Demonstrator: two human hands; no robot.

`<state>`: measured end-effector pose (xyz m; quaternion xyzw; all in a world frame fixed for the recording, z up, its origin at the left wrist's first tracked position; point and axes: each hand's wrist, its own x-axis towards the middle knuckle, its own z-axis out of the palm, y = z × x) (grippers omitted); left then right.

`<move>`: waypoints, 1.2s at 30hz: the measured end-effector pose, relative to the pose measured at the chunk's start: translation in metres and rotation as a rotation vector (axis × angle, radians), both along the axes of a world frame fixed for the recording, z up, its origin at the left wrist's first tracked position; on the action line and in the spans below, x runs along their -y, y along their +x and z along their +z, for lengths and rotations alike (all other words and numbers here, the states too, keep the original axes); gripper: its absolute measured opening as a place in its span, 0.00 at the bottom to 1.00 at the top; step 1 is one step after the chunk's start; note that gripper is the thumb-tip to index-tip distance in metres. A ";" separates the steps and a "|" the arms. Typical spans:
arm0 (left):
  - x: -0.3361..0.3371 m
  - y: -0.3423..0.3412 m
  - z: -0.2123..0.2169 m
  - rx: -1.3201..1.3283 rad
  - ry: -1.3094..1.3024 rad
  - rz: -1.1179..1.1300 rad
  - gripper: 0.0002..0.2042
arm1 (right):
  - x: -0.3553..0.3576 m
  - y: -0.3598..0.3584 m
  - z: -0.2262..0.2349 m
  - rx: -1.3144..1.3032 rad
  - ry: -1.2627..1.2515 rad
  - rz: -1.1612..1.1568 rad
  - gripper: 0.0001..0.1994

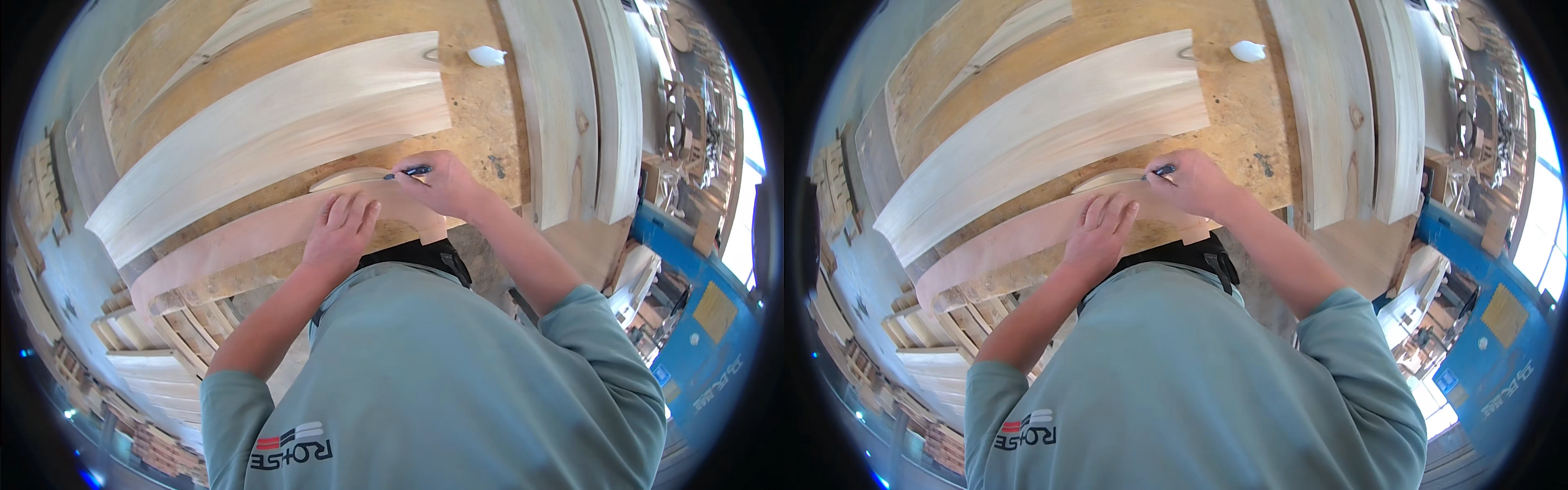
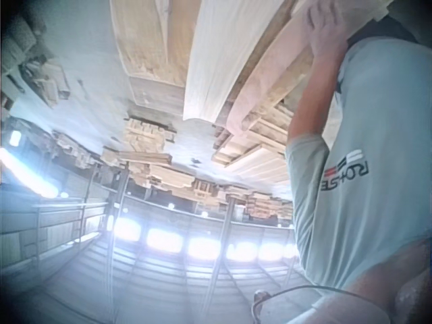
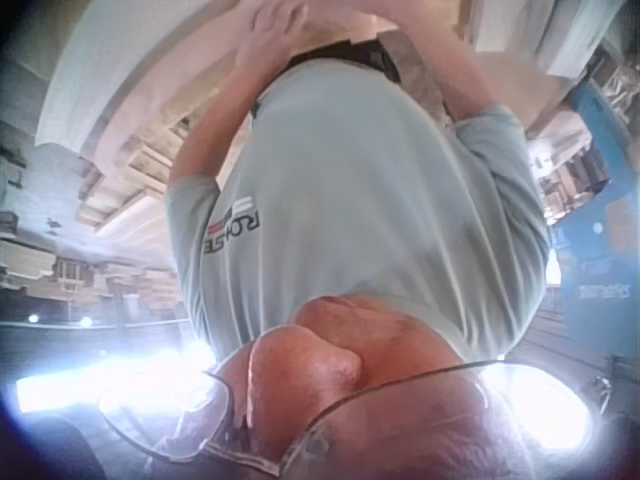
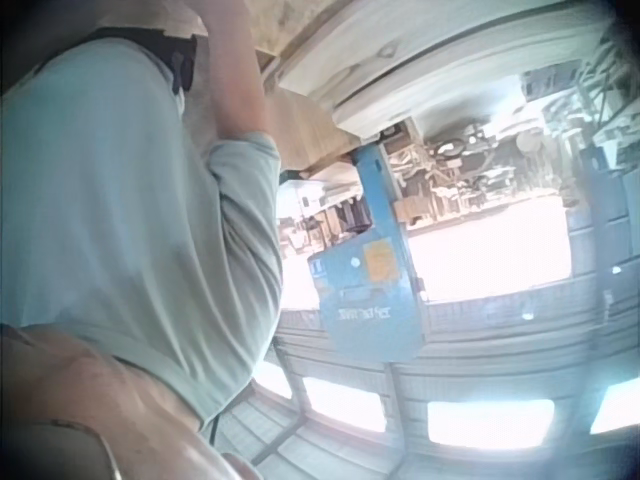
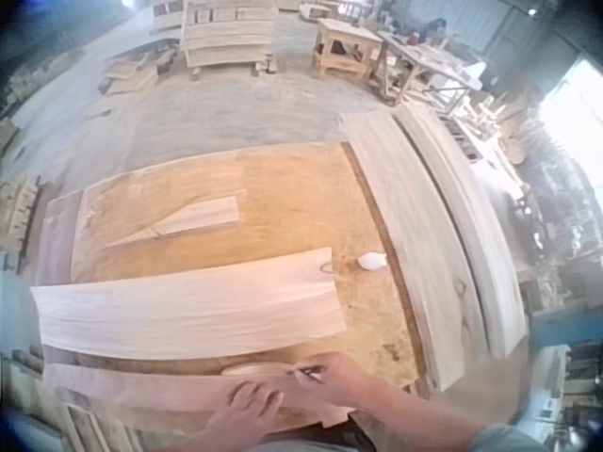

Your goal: The person joins wood components by applying glue from a bottle to a curved wooden piece, fitting a smaller wooden segment against it, and then marking the alignment with a pen.

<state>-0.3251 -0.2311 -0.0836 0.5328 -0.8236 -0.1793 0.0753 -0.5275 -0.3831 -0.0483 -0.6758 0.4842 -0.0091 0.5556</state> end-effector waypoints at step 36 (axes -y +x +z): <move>-0.003 -0.004 -0.005 0.167 0.128 -0.102 0.36 | -0.132 -0.106 0.004 -0.063 -0.197 -0.578 0.08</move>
